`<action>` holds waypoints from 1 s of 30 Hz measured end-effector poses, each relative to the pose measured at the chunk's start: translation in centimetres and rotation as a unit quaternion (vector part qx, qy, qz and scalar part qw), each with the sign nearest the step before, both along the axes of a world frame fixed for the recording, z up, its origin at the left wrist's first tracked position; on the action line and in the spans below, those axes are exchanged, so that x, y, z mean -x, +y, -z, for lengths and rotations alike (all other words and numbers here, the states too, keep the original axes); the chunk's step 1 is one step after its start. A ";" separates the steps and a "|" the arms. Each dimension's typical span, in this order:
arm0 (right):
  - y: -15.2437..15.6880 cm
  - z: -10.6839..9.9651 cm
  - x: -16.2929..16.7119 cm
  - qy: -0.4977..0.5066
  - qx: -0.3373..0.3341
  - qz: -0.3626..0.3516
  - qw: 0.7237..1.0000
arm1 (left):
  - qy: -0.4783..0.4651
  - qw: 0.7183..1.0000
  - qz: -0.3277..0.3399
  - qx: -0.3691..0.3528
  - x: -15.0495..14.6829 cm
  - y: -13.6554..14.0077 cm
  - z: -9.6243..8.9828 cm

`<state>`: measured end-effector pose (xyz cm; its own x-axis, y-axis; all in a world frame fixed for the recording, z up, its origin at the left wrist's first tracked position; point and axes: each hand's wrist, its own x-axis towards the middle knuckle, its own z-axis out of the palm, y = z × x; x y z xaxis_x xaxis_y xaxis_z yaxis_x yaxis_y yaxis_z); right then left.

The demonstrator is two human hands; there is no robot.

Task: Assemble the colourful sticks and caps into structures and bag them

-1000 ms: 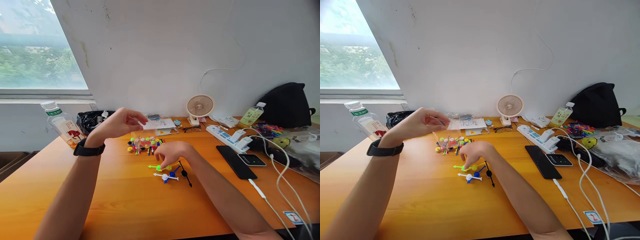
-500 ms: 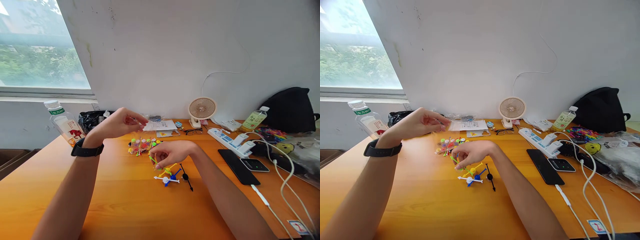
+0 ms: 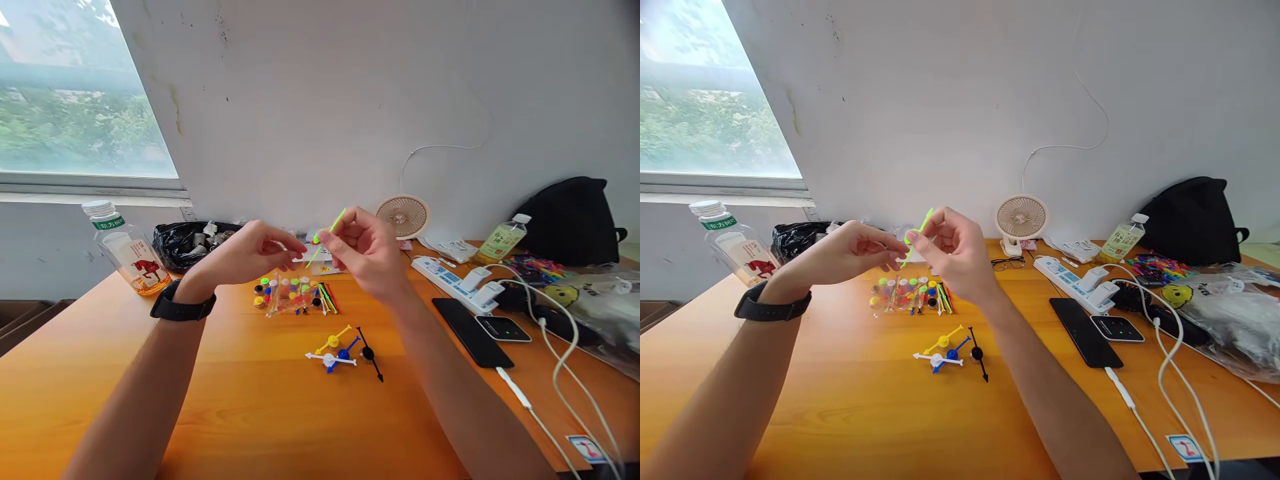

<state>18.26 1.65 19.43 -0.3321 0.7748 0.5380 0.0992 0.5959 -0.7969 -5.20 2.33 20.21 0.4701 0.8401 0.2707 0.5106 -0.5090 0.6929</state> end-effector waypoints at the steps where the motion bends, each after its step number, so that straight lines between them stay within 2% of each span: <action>1: -0.3 0.2 0.5 -0.001 -0.016 0.032 0.999 | -0.020 1.000 -0.005 -0.003 -0.3 -0.1 0.0; 5: -1.2 0.8 1.9 -0.041 -0.048 0.112 0.992 | -0.060 0.998 -0.005 -0.020 -1.3 -0.8 -0.2; 11: -1.2 0.7 1.7 -0.180 -0.084 0.094 0.976 | -0.070 0.997 -0.008 -0.032 -1.2 -1.1 -0.3; 14: -0.9 0.9 1.7 -0.173 -0.108 0.096 0.974 | -0.064 0.997 -0.018 -0.044 -1.2 -1.2 -0.4; 20: -0.7 1.5 1.8 -0.092 -0.150 0.129 0.976 | -0.037 0.998 0.001 -0.044 -1.5 -1.8 -0.9; 23: -0.5 1.4 1.6 -0.152 -0.157 0.119 0.968 | -0.038 0.998 -0.003 -0.044 -1.4 -1.7 -0.9; 30: -0.3 1.4 1.4 -0.296 -0.198 0.109 0.928 | -0.017 0.998 -0.023 -0.053 -0.6 -1.0 -0.6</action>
<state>16.89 1.36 18.06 -0.5192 0.6388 0.5678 0.6029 0.7447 -0.2864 -4.59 1.34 20.77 0.4213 0.8263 0.3739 0.5123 -0.5570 0.6537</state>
